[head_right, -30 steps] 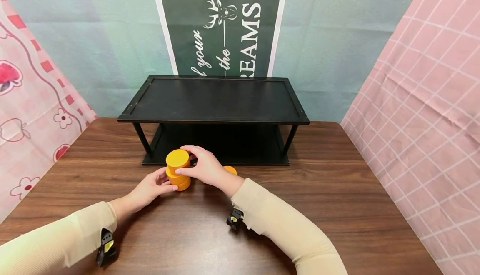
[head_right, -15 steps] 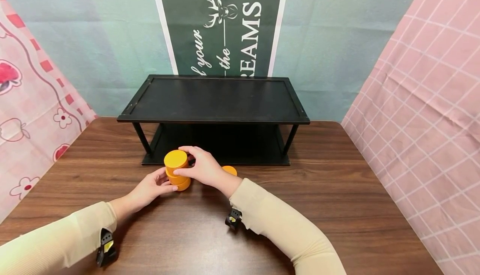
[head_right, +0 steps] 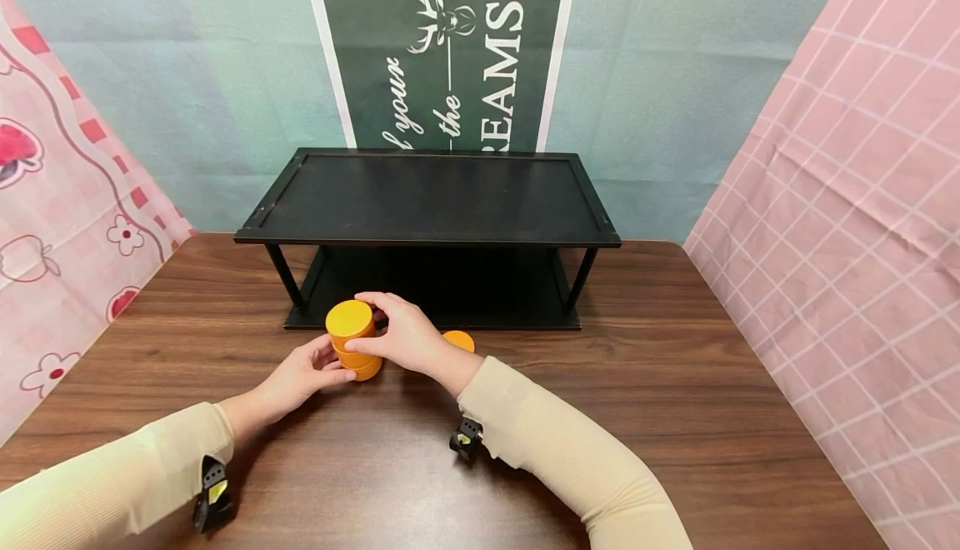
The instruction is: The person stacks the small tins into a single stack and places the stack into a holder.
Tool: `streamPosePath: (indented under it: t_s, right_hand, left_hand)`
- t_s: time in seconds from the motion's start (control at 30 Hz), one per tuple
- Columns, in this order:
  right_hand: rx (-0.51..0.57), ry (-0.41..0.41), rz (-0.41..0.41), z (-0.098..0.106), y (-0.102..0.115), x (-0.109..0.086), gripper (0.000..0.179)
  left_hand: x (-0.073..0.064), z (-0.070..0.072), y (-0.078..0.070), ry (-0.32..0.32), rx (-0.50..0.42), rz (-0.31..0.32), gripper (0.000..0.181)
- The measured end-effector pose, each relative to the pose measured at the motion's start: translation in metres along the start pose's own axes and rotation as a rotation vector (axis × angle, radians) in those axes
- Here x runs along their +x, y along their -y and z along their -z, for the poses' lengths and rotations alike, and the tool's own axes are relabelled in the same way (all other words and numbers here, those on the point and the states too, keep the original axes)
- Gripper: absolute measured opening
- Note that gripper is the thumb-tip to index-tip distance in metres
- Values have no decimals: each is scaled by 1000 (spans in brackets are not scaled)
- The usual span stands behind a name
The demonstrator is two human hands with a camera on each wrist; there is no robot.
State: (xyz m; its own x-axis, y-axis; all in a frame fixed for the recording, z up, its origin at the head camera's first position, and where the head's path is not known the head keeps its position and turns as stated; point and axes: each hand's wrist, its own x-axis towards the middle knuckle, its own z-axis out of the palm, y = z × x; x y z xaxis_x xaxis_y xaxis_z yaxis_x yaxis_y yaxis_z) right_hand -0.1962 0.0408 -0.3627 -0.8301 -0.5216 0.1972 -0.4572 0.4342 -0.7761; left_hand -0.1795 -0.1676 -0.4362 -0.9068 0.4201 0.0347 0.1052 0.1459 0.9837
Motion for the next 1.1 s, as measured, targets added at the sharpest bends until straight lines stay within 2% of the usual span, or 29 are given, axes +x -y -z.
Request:
streamPosePath:
  t_s: [0.63,0.83,1.1]
  right_hand:
    - [-6,59,-29,4,1,-3,71]
    - [-26,35,-4,12,-7,-9,70]
    - [-23,18,-11,23,-16,-21,68]
  left_hand:
    - [-1,0,0,-1,29,3,60]
    - [0,-1,1,-4,15,-1,60]
    - [-1,0,2,-14,29,2,59]
